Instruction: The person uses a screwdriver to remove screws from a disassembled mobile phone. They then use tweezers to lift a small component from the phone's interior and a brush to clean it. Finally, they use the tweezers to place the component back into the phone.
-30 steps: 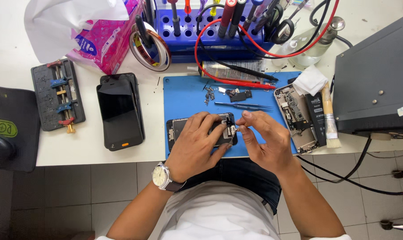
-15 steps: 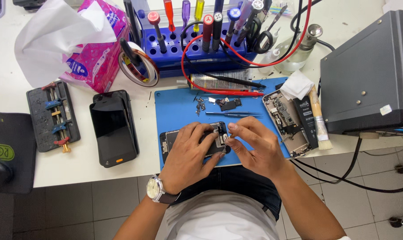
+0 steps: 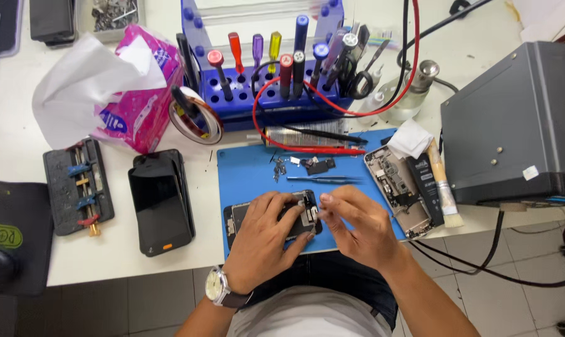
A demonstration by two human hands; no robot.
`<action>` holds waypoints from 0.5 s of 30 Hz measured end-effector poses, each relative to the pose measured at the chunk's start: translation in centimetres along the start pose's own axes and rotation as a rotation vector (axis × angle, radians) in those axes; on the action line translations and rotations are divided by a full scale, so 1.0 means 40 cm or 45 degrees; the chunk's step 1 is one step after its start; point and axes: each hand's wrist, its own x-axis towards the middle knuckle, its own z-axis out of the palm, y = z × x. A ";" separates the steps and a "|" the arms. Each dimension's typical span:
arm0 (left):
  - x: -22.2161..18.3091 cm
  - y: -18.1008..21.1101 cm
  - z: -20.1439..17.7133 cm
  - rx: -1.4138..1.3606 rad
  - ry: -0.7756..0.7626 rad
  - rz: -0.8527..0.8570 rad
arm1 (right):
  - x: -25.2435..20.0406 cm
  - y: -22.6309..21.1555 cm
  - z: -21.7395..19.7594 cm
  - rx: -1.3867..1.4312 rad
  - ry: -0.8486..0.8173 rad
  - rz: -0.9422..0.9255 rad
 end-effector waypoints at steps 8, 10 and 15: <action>-0.013 -0.001 0.012 -0.005 -0.012 -0.019 | -0.009 -0.005 0.005 0.029 -0.010 0.050; -0.012 -0.002 0.014 -0.004 0.002 -0.017 | -0.010 -0.001 0.007 0.001 0.008 0.008; -0.014 -0.005 0.023 -0.008 0.016 -0.014 | 0.010 -0.010 0.017 0.066 0.113 0.006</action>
